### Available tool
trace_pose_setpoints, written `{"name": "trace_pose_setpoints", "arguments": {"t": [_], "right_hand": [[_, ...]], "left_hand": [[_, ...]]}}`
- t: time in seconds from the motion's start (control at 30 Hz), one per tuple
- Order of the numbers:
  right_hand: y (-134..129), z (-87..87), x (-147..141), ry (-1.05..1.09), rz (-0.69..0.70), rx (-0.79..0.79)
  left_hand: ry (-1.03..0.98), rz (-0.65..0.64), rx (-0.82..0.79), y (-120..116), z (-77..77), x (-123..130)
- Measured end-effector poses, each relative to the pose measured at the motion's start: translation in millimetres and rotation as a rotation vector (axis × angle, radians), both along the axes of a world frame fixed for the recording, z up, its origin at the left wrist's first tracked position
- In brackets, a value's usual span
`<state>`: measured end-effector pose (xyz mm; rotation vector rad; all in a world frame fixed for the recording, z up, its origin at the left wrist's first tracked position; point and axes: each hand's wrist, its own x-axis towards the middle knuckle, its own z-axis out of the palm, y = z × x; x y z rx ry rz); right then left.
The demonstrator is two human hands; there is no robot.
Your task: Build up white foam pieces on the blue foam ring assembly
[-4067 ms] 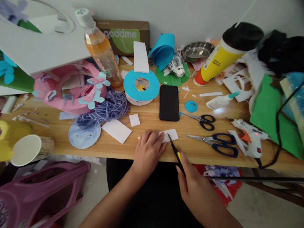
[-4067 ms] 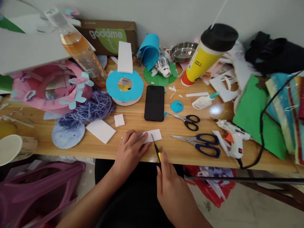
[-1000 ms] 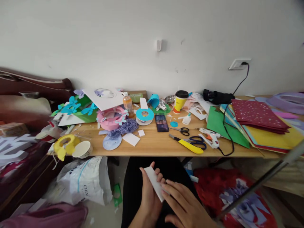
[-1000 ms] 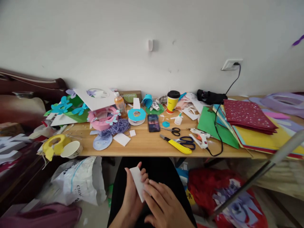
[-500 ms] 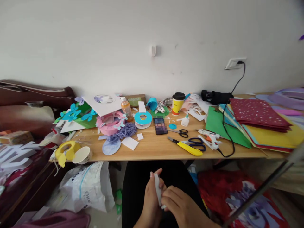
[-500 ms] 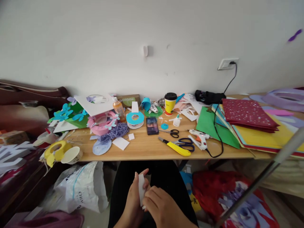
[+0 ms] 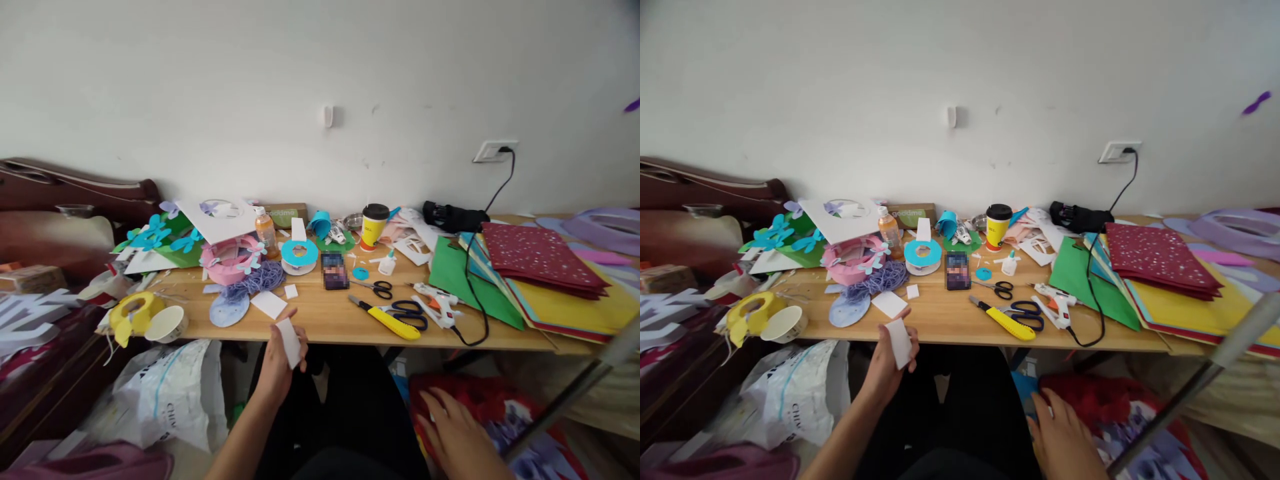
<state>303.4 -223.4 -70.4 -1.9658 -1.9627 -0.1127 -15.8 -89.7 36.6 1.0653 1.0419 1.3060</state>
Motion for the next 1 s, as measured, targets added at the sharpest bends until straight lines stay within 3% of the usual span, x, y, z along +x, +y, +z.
{"name": "trace_pose_setpoints", "arguments": {"t": [0.1, 0.17, 0.27, 0.4, 0.53, 0.8, 1.0], "right_hand": [[15.8, 20.2, -25.5, 0.177, 0.165, 0.008], [34.4, 42.1, -44.9, 0.243, 0.194, 0.062], [68.0, 70.9, -61.5, 0.247, 0.178, 0.158], [98.4, 84.9, -78.6, 0.298, 0.235, 0.170], [117.7, 75.1, -105.0, 0.371, 0.409, 0.093], [175.7, 52.9, -145.6, 0.199, 0.354, 0.038], [183.3, 51.1, -148.3, 0.171, 0.396, 0.078]], "left_hand": [[0.639, -0.128, 0.252, 8.9, -14.3, 2.3], [1.034, -0.214, 0.429, 22.3, -20.9, 2.8], [1.292, -0.218, 0.512, 46.7, -29.1, 1.2], [1.238, -0.115, 0.501, 66.7, -45.6, -9.1], [1.076, -0.129, 0.466, 70.3, -58.0, -20.3], [0.966, -0.136, 0.392, 63.1, -55.9, -11.3], [0.932, -0.115, 0.390, 47.6, -61.2, -8.2]]}}
